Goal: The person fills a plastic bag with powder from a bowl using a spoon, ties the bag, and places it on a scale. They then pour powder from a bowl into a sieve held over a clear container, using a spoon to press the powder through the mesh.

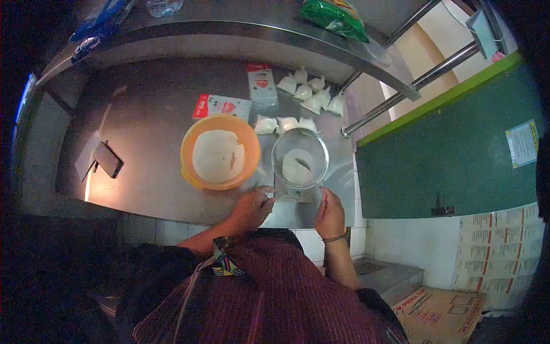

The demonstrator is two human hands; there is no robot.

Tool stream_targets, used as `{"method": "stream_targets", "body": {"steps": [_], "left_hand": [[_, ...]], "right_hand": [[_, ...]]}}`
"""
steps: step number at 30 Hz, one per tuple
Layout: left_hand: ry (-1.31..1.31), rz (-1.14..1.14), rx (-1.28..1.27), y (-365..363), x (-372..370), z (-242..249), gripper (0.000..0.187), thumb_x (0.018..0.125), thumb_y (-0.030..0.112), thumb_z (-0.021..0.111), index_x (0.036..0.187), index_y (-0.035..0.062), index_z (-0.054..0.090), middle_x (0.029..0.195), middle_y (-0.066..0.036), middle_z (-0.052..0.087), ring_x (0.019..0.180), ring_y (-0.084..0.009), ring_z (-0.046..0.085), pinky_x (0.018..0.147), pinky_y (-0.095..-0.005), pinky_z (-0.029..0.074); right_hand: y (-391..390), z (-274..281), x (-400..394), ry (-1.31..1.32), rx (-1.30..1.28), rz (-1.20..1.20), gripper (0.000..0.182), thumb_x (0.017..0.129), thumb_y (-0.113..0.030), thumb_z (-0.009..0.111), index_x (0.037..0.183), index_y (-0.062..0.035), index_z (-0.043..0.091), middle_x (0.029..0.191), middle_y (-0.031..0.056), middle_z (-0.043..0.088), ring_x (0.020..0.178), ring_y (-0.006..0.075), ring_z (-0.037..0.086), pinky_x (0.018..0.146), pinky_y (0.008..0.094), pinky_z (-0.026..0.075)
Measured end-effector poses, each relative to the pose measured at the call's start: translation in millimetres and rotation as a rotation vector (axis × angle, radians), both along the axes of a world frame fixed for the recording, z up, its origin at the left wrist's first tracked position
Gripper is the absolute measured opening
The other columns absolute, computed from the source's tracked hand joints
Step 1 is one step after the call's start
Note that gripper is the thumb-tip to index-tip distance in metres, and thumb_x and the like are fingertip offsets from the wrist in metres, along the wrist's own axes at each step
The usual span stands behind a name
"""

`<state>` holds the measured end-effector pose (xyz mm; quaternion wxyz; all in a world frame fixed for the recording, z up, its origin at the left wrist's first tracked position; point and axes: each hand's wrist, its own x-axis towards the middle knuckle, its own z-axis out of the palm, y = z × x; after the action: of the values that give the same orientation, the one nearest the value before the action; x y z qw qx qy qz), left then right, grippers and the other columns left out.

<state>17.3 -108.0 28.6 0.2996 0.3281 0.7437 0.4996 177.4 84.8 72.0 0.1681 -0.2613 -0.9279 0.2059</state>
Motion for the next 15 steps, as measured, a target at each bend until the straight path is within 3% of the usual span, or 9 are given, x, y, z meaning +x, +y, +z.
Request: {"method": "stream_targets", "body": {"steps": [3,8,10,12,15], "left_hand": [[0.064,0.008,0.047,2.0,-0.7,-16.8,0.034,0.093,0.016,0.063,0.122,-0.0023,0.06,0.081,-0.019,0.071,0.075,-0.0297,0.071,0.072,-0.042,0.054],[0.016,-0.004,0.023,-1.4,-1.5,-1.1,0.036,0.093,0.017,0.063,0.123,-0.0014,0.06,0.083,-0.018,0.071,0.075,-0.0297,0.07,0.072,-0.0413,0.054],[0.004,-0.01,0.027,-1.2,-0.2,-6.9,0.036,0.093,0.018,0.063,0.123,-0.0011,0.06,0.083,-0.017,0.071,0.075,-0.0301,0.07,0.072,-0.0412,0.054],[0.202,0.003,0.118,-0.7,-0.2,-21.7,0.032,0.092,0.019,0.064,0.117,-0.0018,0.064,0.081,-0.017,0.071,0.074,-0.0312,0.069,0.071,-0.0412,0.053],[0.043,0.027,0.035,-0.7,1.3,-2.2,0.028,0.092,0.02,0.064,0.109,-0.0029,0.067,0.08,-0.017,0.071,0.07,-0.0325,0.069,0.07,-0.0421,0.053]], "right_hand": [[-1.5,3.4,0.7,0.02,0.004,0.006,0.027,0.103,-0.011,0.046,0.124,-0.0012,0.059,0.113,0.026,0.065,0.105,0.0433,0.063,0.091,0.0476,0.051],[-2.0,4.8,-1.7,0.045,0.011,-0.024,0.027,0.103,-0.012,0.046,0.123,-0.0007,0.06,0.113,0.0259,0.065,0.106,0.0433,0.063,0.092,0.0478,0.05],[0.5,8.0,-2.6,-0.07,-0.035,-0.023,0.027,0.103,-0.012,0.045,0.123,-0.0005,0.059,0.113,0.0258,0.065,0.106,0.0428,0.062,0.092,0.0479,0.05],[0.0,11.0,-3.1,-0.035,-0.018,-0.029,0.027,0.103,-0.012,0.046,0.122,-0.0004,0.06,0.113,0.0257,0.065,0.106,0.0428,0.062,0.092,0.0479,0.05],[4.6,1.4,1.0,-0.04,-0.02,-0.014,0.026,0.102,-0.011,0.046,0.122,-0.0001,0.059,0.113,0.0256,0.065,0.106,0.0428,0.062,0.092,0.0479,0.05]]}}
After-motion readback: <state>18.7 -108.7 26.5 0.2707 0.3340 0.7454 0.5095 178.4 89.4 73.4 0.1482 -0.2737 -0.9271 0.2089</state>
